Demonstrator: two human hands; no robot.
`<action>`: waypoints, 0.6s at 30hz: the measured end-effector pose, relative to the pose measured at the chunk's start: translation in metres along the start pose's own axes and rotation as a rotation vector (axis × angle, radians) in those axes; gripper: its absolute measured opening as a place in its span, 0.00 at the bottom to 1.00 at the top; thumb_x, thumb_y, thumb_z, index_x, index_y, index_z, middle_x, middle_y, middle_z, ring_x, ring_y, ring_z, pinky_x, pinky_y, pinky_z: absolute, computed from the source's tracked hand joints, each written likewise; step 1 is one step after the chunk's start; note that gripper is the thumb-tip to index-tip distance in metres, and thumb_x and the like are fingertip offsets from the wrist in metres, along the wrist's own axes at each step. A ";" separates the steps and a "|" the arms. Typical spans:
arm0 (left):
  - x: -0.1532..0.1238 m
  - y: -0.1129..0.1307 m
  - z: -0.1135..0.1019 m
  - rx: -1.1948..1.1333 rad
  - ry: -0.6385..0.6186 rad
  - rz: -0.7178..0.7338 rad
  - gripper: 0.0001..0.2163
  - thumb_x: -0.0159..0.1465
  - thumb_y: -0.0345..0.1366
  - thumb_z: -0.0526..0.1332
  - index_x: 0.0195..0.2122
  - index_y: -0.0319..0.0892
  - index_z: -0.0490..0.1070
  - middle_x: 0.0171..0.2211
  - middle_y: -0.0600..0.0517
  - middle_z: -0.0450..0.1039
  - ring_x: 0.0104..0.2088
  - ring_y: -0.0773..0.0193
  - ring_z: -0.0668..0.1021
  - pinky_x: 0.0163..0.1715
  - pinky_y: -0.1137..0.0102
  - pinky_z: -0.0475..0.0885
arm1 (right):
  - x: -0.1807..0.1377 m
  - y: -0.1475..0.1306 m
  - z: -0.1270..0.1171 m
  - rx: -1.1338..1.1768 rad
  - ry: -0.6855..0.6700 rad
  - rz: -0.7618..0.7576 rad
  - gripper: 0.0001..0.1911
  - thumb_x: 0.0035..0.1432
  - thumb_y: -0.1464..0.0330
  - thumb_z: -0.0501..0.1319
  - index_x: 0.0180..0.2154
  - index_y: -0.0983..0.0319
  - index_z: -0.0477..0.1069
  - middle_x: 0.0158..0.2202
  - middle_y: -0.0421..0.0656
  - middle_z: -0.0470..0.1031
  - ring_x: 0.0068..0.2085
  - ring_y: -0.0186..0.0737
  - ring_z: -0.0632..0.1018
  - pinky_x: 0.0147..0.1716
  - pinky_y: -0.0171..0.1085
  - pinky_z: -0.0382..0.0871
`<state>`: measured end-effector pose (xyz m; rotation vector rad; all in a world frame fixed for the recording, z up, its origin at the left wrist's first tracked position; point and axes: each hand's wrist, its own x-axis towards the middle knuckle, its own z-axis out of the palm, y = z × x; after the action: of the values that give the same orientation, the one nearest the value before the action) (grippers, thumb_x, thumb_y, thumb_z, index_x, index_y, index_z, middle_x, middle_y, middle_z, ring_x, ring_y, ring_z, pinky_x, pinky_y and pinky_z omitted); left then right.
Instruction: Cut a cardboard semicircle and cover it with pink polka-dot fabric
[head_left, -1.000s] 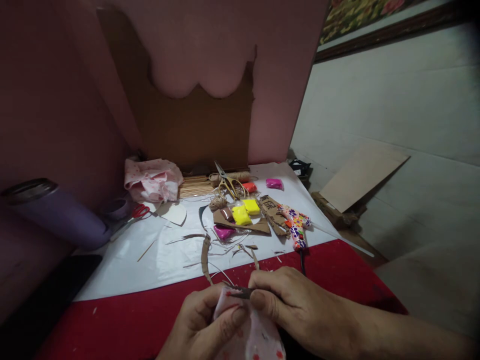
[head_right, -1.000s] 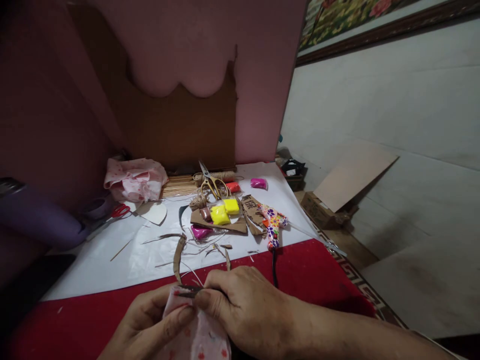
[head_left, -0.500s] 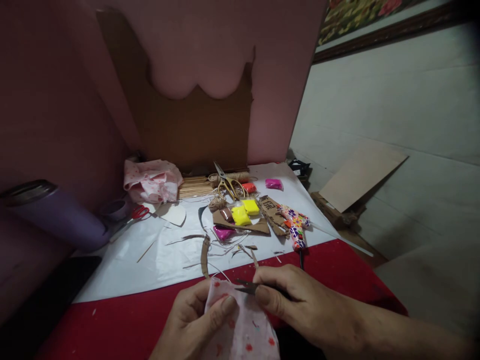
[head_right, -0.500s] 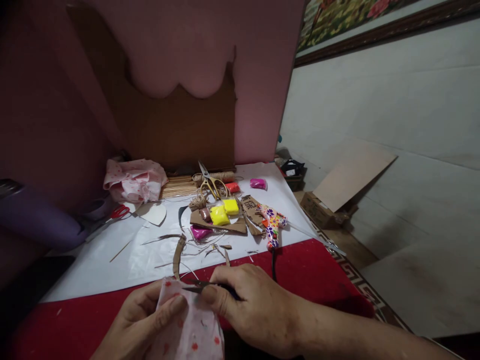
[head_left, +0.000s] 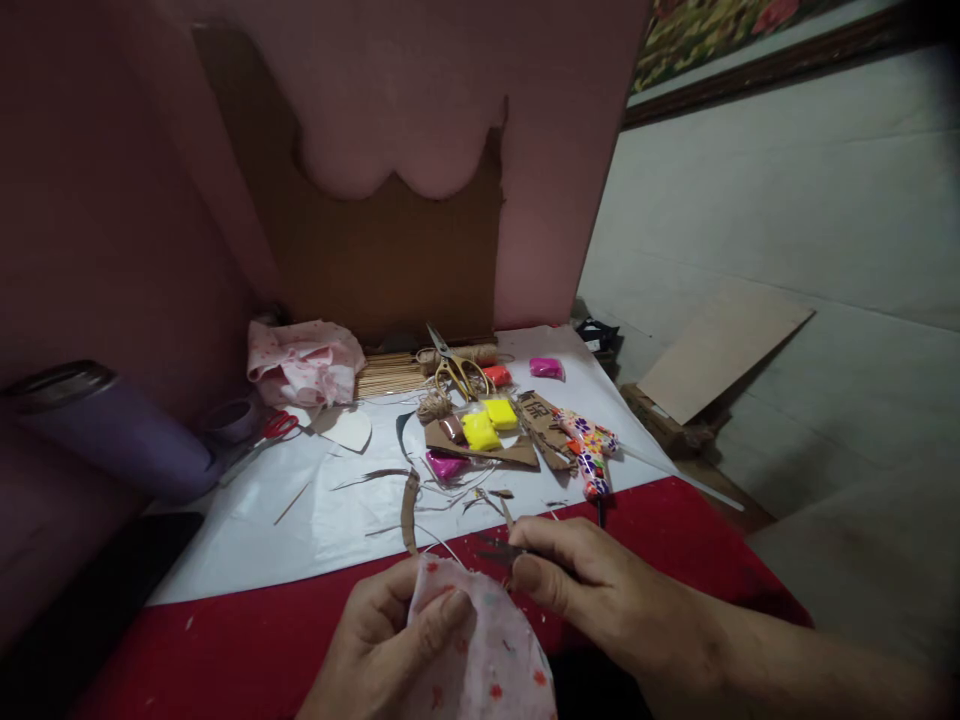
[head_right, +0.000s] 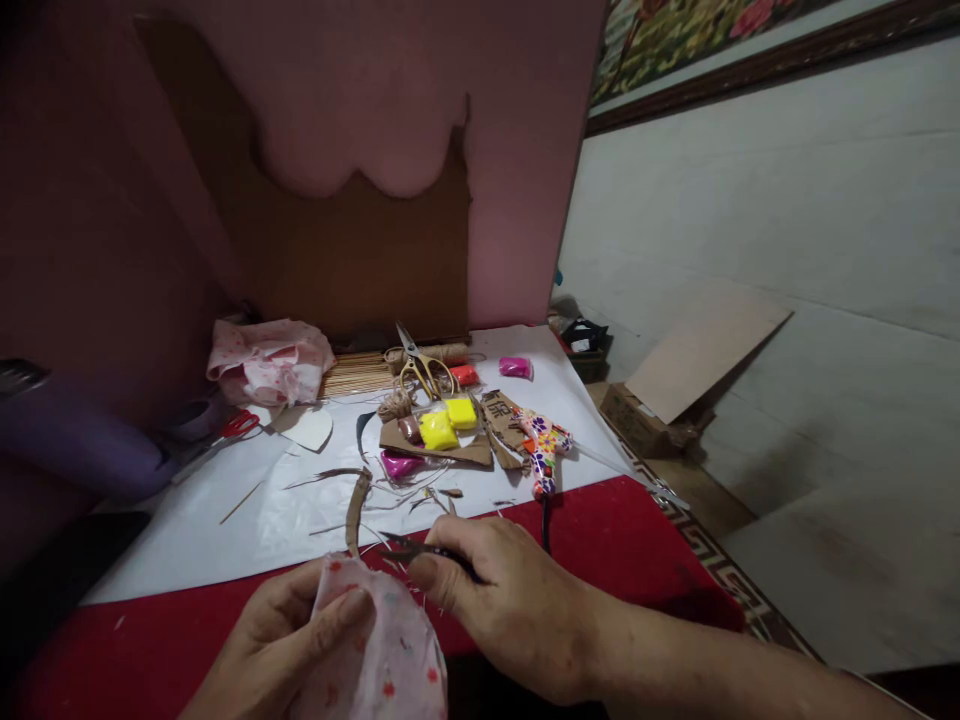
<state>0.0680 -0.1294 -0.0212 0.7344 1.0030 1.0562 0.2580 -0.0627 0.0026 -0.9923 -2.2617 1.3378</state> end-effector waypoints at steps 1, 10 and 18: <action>0.000 0.000 0.000 -0.001 0.000 0.003 0.08 0.56 0.39 0.64 0.32 0.40 0.76 0.25 0.50 0.74 0.27 0.65 0.74 0.28 0.71 0.68 | -0.001 -0.002 0.000 -0.026 -0.020 0.003 0.19 0.63 0.54 0.49 0.31 0.62 0.65 0.27 0.38 0.68 0.29 0.33 0.67 0.28 0.32 0.58; -0.002 -0.005 0.000 0.099 -0.002 0.004 0.11 0.55 0.42 0.64 0.25 0.39 0.71 0.23 0.52 0.68 0.26 0.65 0.72 0.26 0.72 0.66 | 0.000 -0.008 -0.002 -0.088 -0.016 0.023 0.21 0.64 0.57 0.46 0.24 0.62 0.60 0.21 0.35 0.62 0.25 0.29 0.63 0.24 0.30 0.54; 0.000 -0.004 0.006 0.166 -0.087 0.078 0.10 0.55 0.42 0.64 0.26 0.40 0.74 0.23 0.52 0.69 0.27 0.63 0.71 0.30 0.69 0.68 | 0.001 -0.010 0.002 -0.171 -0.046 -0.025 0.19 0.64 0.56 0.47 0.31 0.61 0.66 0.28 0.39 0.71 0.29 0.33 0.69 0.27 0.32 0.58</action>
<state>0.0751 -0.1308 -0.0219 0.9540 1.0017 1.0073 0.2525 -0.0663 0.0097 -0.9927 -2.4487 1.1840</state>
